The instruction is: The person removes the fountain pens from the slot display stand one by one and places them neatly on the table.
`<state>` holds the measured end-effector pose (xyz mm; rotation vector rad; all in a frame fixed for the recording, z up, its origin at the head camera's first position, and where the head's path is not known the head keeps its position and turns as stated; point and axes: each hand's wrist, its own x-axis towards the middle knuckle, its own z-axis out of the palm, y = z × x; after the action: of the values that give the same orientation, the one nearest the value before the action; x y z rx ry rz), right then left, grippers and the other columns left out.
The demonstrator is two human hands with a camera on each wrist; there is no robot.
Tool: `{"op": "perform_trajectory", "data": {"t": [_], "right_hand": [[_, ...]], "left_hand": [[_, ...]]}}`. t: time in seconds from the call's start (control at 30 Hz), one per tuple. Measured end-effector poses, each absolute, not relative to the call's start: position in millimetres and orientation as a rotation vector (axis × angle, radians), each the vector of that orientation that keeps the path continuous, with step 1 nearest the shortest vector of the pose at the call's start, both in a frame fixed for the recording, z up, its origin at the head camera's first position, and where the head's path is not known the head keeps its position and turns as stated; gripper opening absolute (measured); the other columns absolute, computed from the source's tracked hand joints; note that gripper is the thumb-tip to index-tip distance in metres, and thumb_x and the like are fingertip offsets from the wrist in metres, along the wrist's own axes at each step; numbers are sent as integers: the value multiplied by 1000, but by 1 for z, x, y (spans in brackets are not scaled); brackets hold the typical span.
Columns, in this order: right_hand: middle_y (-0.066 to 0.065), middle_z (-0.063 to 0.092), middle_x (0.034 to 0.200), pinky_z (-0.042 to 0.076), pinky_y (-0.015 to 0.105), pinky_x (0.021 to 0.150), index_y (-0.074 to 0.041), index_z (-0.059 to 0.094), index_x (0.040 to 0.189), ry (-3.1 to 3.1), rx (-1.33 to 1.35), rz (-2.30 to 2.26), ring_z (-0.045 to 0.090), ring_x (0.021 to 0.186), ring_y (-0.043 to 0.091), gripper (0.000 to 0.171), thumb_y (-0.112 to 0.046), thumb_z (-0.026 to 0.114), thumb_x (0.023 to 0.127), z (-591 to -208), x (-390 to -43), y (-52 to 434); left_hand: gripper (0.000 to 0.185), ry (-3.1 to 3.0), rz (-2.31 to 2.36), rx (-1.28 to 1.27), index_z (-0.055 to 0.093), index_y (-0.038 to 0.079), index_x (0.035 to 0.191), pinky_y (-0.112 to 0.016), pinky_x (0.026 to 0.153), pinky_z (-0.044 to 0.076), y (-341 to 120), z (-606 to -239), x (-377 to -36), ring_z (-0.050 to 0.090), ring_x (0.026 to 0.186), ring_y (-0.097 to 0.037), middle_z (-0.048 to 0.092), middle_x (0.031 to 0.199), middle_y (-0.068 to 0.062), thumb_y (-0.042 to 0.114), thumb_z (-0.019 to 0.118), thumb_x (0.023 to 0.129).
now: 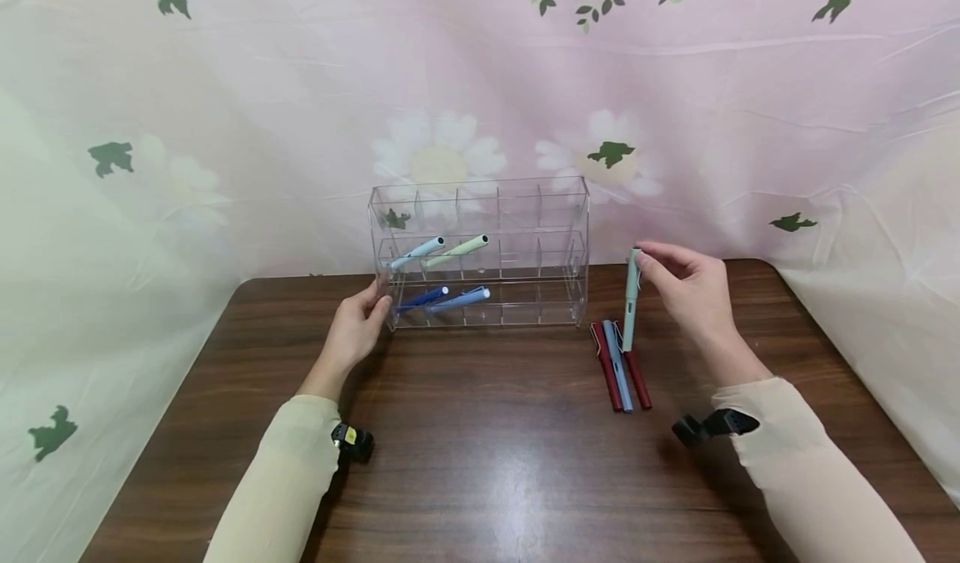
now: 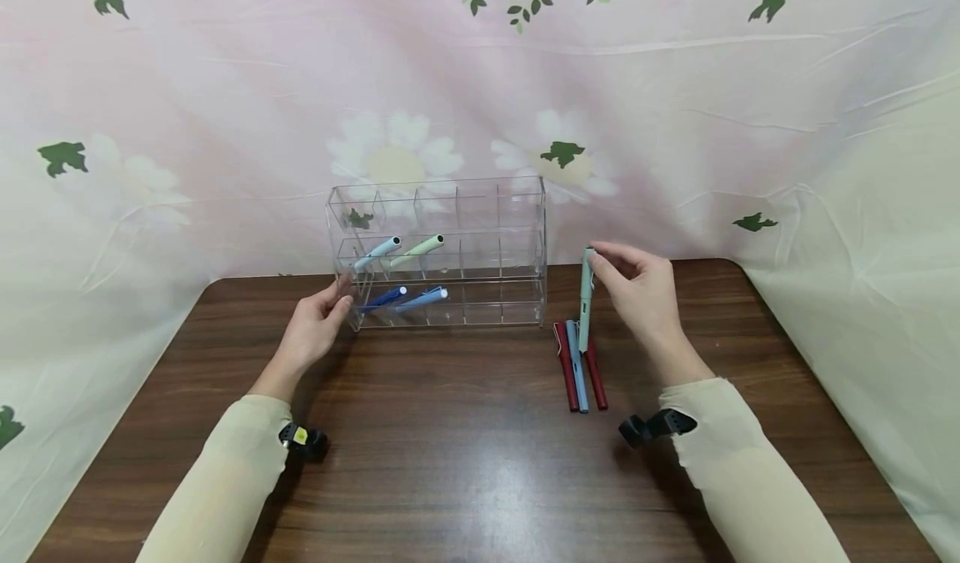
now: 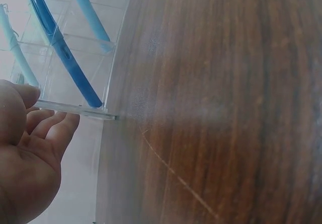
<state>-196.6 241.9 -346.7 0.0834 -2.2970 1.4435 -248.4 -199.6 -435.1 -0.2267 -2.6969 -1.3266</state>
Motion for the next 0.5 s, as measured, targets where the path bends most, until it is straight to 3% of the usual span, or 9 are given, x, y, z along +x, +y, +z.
{"op": "perform_trajectory", "data": {"t": [0.3,0.5], "right_hand": [[-13,70,95,47,15,63,-13,70,117,-2430,-5,1447,64,79,5,35,-33,68,88,-382,-209,271],[-7,70,98,52,20,66,-15,69,116,-2496,-20,1455,66,79,13,39,-42,66,87,-394,-209,278]], "left_hand": [[47,-2688,-1368,-204,40,15,145,-45,95,48,-197,-436,-249,58,112,-24,58,129,-16,23,50,100],[47,-2684,-1376,-212,40,16,145,-44,94,48,-200,-435,-249,59,110,-24,59,129,-16,24,50,100]]}}
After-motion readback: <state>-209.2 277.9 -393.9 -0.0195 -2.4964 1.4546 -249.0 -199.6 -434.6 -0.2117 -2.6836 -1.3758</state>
